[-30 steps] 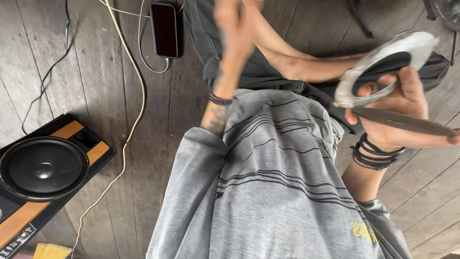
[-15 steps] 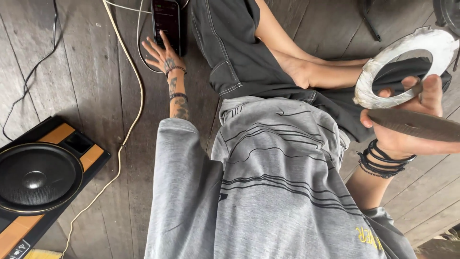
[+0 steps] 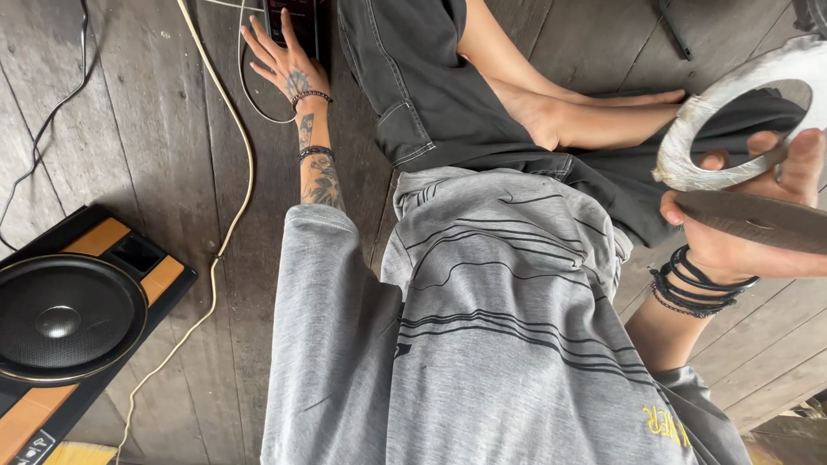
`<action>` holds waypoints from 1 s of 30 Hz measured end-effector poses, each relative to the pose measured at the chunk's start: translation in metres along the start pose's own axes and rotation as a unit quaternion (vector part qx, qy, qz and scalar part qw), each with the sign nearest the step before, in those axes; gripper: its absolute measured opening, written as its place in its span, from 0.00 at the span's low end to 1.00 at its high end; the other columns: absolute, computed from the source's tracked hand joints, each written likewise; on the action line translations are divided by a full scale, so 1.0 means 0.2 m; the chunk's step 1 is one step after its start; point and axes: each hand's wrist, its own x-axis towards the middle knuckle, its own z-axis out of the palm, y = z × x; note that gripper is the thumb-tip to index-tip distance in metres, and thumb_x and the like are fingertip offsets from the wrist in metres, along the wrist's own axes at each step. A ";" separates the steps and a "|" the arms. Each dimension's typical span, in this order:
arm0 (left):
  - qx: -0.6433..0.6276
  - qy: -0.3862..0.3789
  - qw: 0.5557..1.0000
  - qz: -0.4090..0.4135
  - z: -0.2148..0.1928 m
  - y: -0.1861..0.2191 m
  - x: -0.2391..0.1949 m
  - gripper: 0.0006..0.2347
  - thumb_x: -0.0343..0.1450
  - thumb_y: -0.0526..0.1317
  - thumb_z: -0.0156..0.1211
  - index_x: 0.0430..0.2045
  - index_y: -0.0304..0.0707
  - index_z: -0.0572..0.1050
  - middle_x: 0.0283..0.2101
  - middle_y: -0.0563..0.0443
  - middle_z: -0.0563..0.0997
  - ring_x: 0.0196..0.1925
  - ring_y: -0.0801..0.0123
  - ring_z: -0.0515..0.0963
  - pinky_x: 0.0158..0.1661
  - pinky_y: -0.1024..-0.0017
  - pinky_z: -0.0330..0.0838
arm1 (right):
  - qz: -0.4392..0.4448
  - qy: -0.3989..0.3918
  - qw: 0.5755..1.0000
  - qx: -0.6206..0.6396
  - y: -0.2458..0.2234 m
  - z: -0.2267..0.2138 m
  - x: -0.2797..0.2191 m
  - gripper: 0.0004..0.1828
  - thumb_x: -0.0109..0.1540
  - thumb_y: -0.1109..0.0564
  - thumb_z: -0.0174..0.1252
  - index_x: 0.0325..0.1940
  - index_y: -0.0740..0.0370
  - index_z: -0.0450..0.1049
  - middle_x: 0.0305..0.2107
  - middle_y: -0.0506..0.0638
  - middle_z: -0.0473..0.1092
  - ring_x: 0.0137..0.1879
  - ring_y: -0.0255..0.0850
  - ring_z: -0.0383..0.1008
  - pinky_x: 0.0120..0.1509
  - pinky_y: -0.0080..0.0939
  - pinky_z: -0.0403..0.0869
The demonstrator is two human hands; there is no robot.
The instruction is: A person manually sands a circular metal ring by rubbing a grinding disc against its surface while rotating the ring.
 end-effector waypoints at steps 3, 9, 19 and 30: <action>0.013 0.049 0.998 -0.035 0.08 -0.07 -0.01 0.45 0.58 0.23 0.62 0.71 0.67 0.60 0.77 0.46 0.41 0.79 0.45 0.35 0.73 0.36 0.54 | -0.007 0.024 0.999 -0.026 0.00 -0.06 -0.06 0.42 0.66 0.25 0.45 0.81 0.38 0.69 0.72 0.41 0.65 0.70 0.44 0.66 0.43 0.63 0.80; -0.026 0.022 0.984 -0.176 0.11 -0.23 -0.34 0.54 0.52 0.29 0.79 0.72 0.76 0.54 0.79 0.49 0.41 0.82 0.46 0.39 0.73 0.37 0.55 | 0.018 0.036 0.998 -0.041 0.01 -0.14 -0.09 0.36 0.67 0.26 0.44 0.76 0.32 0.71 0.75 0.33 0.63 0.71 0.39 0.64 0.42 0.60 0.77; 0.008 -0.004 0.992 -0.123 0.09 -0.24 -0.48 0.58 0.45 0.14 0.45 0.71 0.79 0.58 0.78 0.47 0.40 0.80 0.45 0.37 0.71 0.38 0.56 | 0.019 0.013 0.997 -0.078 -0.01 -0.15 -0.05 0.35 0.67 0.26 0.45 0.75 0.35 0.68 0.76 0.33 0.60 0.71 0.37 0.63 0.42 0.57 0.76; 0.015 -0.017 0.994 -0.107 0.08 -0.26 -0.47 0.60 0.43 0.15 0.40 0.73 0.79 0.52 0.79 0.46 0.40 0.80 0.43 0.36 0.71 0.34 0.55 | 0.008 0.030 0.998 -0.047 0.00 -0.12 -0.10 0.37 0.68 0.27 0.42 0.78 0.34 0.71 0.72 0.33 0.66 0.69 0.39 0.66 0.43 0.61 0.79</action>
